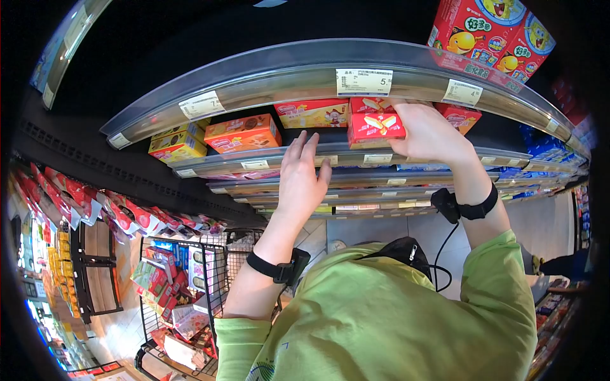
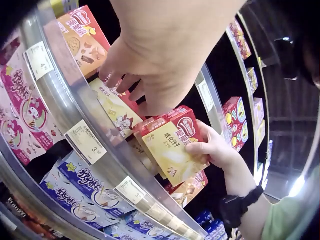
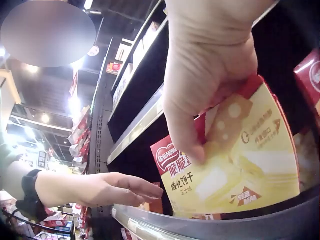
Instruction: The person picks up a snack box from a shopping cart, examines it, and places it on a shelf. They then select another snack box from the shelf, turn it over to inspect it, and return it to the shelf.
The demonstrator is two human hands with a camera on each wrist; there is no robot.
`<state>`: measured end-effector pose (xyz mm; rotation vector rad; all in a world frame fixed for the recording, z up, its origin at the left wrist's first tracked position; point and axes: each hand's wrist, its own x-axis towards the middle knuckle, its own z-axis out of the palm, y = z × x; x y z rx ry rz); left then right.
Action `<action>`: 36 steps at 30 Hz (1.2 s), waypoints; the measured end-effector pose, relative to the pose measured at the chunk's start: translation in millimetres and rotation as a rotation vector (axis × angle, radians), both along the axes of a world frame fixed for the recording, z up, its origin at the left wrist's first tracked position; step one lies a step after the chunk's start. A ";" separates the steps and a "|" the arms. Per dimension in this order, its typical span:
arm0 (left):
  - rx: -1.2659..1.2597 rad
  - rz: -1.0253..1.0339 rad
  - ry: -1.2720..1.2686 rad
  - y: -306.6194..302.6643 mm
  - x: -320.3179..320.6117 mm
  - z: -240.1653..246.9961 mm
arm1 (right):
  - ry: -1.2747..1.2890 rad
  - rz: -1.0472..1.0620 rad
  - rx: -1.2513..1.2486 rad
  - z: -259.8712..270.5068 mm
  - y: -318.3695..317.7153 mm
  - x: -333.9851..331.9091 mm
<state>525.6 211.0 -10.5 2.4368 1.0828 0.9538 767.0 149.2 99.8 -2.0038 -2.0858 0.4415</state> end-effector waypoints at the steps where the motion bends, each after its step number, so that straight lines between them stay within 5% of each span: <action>1: 0.003 0.005 -0.001 -0.5 -2.4 0.3 | -0.015 0.051 0.130 -5.4 -0.9 -2.2; 2: -0.013 0.016 -0.027 -1.2 -4.8 0.6 | -0.029 0.101 0.261 -8.0 -1.2 -4.5; 12: -0.059 0.134 -0.428 -6.0 -20.8 -6.1 | 0.051 0.214 0.158 0.4 29.9 -46.0; 19: -0.027 0.173 -0.438 -6.7 -34.6 -7.1 | 0.079 0.169 -0.106 -9.3 71.6 -79.7; 21: -0.003 0.174 -0.421 -6.8 -36.4 -6.5 | 0.003 0.192 0.171 -25.3 74.6 -81.0; 25: 0.092 0.134 -0.378 -5.3 -37.2 -2.0 | 0.055 0.252 0.214 -36.4 86.7 -78.0; 31: 0.117 0.110 -0.335 0.5 -34.3 0.6 | 0.110 0.290 0.110 -33.0 95.7 -75.7; 34: 0.126 0.099 -0.322 3.3 -32.2 3.5 | 0.190 0.168 -0.147 -23.9 94.7 -77.3; 36: 0.122 0.099 -0.321 4.4 -30.8 2.8 | 0.072 0.329 0.221 -45.8 105.6 -69.1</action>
